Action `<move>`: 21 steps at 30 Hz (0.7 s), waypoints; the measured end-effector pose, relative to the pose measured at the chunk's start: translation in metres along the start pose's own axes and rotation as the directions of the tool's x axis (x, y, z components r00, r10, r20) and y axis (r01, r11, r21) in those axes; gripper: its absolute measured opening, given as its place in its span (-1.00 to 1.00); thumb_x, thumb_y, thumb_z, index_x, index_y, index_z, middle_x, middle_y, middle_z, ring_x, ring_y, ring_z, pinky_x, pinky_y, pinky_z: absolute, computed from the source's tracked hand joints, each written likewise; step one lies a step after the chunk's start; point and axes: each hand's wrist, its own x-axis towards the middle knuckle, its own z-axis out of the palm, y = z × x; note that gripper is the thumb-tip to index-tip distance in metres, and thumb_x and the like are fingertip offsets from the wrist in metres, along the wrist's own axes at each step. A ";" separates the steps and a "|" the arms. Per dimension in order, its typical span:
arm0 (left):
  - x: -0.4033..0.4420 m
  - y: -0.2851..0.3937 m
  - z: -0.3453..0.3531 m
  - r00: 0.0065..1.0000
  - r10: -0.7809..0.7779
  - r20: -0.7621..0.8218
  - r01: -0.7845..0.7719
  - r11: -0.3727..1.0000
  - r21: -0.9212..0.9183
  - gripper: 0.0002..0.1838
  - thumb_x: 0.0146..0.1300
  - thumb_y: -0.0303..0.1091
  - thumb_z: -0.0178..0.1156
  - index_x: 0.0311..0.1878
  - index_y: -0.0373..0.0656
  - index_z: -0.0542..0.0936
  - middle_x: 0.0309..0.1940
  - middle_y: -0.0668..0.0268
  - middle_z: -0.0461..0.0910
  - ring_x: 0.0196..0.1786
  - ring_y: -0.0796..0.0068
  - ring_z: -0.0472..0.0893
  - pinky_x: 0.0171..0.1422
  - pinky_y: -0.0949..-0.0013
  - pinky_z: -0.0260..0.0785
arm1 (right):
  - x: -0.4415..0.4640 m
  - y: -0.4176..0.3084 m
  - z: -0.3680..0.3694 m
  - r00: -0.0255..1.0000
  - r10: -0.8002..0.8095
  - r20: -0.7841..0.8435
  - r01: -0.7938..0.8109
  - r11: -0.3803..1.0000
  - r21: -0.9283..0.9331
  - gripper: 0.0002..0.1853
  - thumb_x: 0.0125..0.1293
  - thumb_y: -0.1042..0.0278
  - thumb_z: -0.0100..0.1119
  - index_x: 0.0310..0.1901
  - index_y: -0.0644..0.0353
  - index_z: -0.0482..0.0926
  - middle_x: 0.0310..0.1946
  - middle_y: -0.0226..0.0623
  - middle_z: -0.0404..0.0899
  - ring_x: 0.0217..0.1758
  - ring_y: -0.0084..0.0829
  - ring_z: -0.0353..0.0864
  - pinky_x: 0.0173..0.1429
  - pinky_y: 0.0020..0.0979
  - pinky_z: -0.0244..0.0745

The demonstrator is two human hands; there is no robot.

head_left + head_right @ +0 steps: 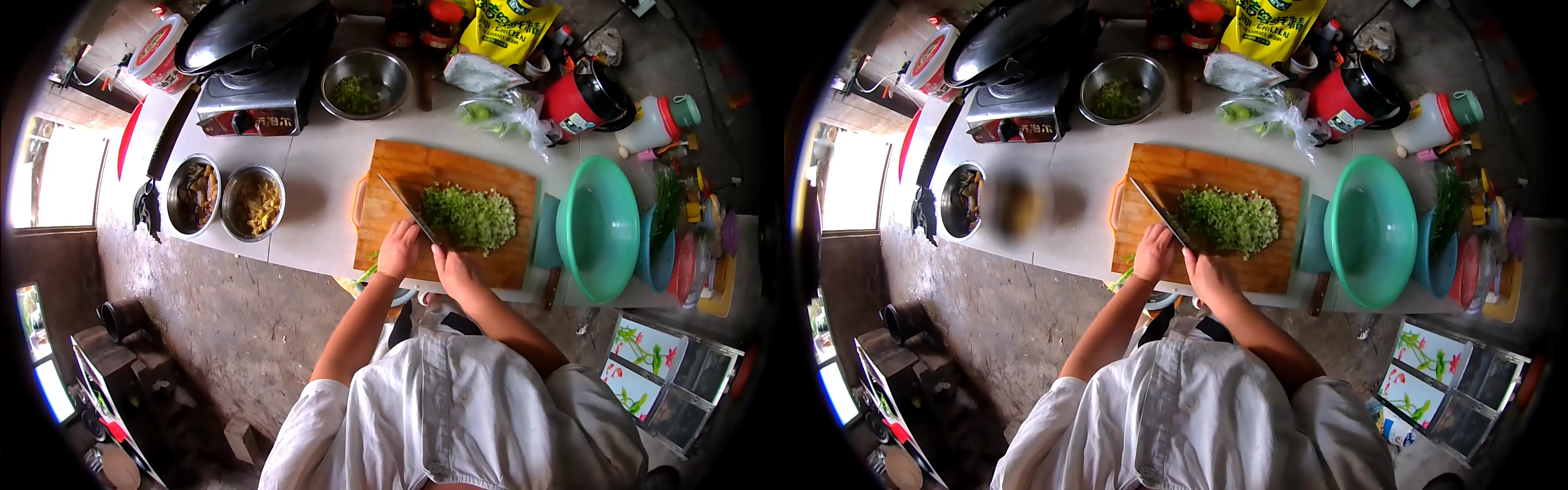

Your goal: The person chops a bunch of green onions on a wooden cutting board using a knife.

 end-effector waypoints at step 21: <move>-0.002 -0.002 -0.001 0.999 0.010 -0.035 -0.011 1.000 -0.018 -0.75 -0.13 -0.61 0.10 -0.29 -0.21 0.46 -0.18 0.21 0.47 -0.12 0.17 0.45 -0.01 0.28 0.36 | -0.002 0.002 -0.013 0.998 0.036 0.052 -0.043 0.988 0.146 -0.29 0.38 -0.12 -0.35 -0.60 0.35 0.55 -0.61 0.17 0.49 -0.46 0.14 0.54 -0.29 0.00 0.43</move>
